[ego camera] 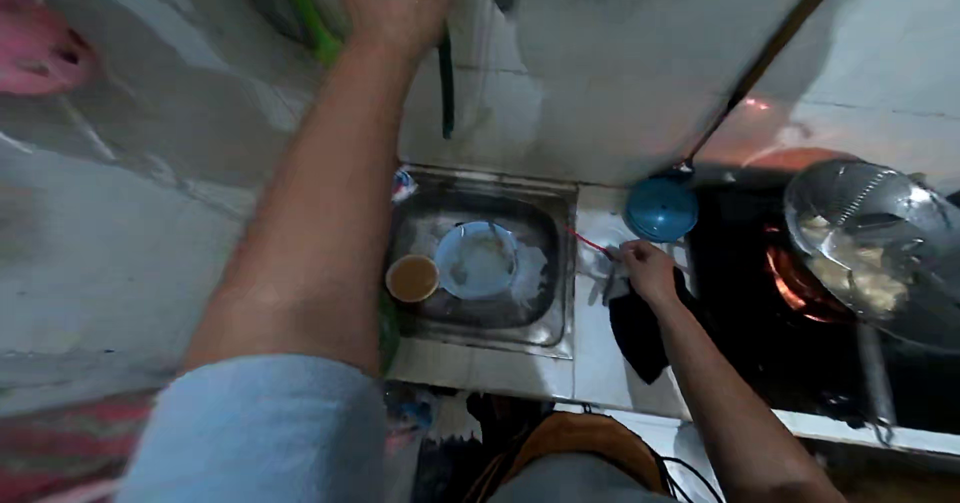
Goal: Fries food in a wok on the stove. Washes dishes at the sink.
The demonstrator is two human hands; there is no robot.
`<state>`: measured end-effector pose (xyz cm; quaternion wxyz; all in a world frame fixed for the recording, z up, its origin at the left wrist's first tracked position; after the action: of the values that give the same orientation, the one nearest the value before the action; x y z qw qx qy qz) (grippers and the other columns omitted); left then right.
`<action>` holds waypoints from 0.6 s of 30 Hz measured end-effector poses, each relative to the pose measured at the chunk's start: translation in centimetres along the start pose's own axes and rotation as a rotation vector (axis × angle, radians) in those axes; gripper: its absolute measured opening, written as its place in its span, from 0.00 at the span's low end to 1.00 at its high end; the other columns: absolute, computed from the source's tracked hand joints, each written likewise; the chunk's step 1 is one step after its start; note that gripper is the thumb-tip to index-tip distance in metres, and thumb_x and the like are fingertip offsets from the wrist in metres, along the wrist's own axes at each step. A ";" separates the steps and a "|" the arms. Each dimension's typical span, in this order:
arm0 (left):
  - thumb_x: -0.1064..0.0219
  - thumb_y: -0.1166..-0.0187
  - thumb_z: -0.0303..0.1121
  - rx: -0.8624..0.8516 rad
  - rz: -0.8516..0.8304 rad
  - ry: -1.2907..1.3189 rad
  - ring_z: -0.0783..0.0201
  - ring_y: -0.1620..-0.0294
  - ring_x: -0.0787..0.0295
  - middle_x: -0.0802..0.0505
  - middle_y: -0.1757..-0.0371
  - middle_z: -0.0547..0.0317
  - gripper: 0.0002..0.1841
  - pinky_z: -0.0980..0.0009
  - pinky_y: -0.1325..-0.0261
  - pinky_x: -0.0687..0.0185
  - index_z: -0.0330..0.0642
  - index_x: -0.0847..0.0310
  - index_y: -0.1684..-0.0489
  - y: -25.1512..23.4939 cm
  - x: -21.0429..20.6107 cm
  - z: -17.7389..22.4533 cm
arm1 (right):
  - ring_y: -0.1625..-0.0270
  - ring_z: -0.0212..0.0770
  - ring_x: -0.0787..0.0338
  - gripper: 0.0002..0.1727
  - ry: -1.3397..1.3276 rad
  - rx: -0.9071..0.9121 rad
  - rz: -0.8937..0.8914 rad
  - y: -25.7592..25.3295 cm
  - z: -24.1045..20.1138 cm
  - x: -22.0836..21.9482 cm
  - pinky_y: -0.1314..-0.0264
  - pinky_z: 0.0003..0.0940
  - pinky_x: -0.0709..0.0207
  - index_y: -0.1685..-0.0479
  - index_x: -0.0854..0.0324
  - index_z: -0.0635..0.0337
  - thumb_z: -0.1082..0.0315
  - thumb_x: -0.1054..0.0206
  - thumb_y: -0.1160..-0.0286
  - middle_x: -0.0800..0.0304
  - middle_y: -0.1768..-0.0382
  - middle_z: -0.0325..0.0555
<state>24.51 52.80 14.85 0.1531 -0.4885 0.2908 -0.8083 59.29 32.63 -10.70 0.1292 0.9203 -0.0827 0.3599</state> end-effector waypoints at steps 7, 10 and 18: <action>0.41 0.13 0.35 0.103 -0.292 0.045 0.38 0.30 0.17 0.20 0.24 0.36 0.20 0.40 0.31 0.24 0.36 0.22 0.27 4.0 3.4 3.8 | 0.35 0.66 0.13 0.21 0.163 -0.122 0.012 -0.2 -2.9 -1.3 0.29 0.65 0.26 0.34 0.17 0.67 0.59 0.41 0.11 0.12 0.40 0.69; 0.41 0.14 0.41 0.036 -0.157 0.049 0.36 0.22 0.25 0.35 0.12 0.36 0.28 0.41 0.29 0.23 0.40 0.31 0.17 2.0 2.5 0.5 | 0.26 0.65 0.18 0.28 0.327 -0.266 -0.071 -0.8 -3.4 -2.0 0.25 0.65 0.28 0.27 0.22 0.67 0.50 0.45 0.09 0.16 0.32 0.69; 0.50 0.09 0.52 -0.097 -0.342 -0.248 0.29 0.29 0.20 0.13 0.35 0.29 0.29 0.26 0.29 0.34 0.35 0.21 0.29 -5.4 -0.8 -1.5 | 0.21 0.68 0.23 0.37 0.482 -0.348 -0.206 -2.9 -5.2 -3.1 0.23 0.70 0.33 0.26 0.24 0.72 0.44 0.60 0.05 0.22 0.25 0.71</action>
<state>23.78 57.92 17.09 0.0243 -0.6332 0.2213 -0.7413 54.44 37.13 -9.64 0.3366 0.7759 -0.0162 0.5332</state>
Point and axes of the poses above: each hand's wrist, its own y-axis away from the middle knuckle, its own x-axis out of the back of the hand, z = x × y, the point moved 3 cm from there along -y, towards the middle knuckle
